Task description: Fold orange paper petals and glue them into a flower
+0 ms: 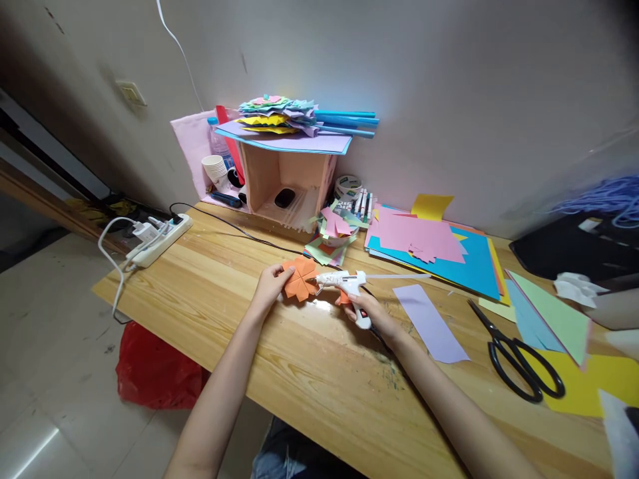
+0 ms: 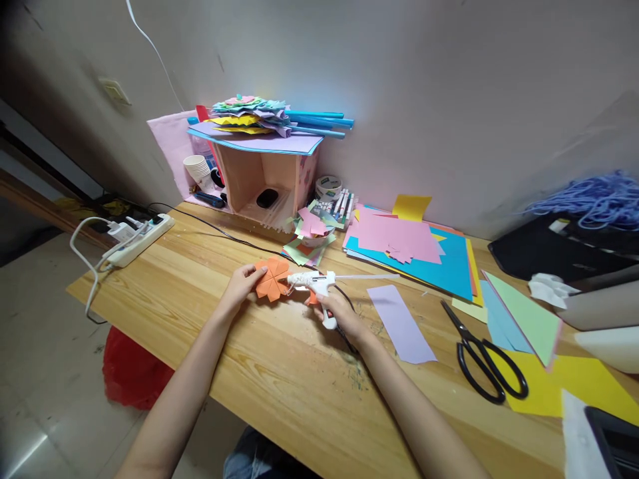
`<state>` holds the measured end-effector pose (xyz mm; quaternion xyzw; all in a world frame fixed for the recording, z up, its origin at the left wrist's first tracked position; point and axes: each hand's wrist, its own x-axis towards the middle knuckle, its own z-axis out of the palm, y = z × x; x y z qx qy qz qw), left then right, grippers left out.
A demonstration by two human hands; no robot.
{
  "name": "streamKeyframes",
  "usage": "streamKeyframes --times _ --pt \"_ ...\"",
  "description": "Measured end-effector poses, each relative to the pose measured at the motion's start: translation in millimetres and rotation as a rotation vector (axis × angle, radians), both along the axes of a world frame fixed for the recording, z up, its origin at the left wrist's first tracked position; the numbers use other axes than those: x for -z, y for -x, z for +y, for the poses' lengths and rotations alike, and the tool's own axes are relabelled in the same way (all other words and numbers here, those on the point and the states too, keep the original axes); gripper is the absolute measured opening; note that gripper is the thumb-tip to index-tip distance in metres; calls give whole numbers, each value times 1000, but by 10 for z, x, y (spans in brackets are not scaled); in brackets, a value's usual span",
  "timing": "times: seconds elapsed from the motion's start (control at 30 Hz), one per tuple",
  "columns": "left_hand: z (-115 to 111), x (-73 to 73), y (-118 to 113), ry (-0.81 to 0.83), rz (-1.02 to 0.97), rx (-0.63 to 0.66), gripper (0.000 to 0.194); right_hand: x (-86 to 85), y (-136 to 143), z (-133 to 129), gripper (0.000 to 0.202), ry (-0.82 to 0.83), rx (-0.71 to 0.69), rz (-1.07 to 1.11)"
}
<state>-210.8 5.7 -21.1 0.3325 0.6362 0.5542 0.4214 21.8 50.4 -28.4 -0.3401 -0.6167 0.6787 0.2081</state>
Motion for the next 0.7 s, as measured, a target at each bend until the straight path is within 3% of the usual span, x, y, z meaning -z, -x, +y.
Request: streamKeyframes --times 0.3,0.5,0.7 --pt "-4 -6 23 -100 -59 0 34 59 -26 2 38 136 138 171" --pt "-9 -21 79 -224 3 -106 12 -2 -69 -3 33 227 163 348" --pt "-16 -15 36 -201 -36 -101 17 -36 -72 -5 31 241 200 386"
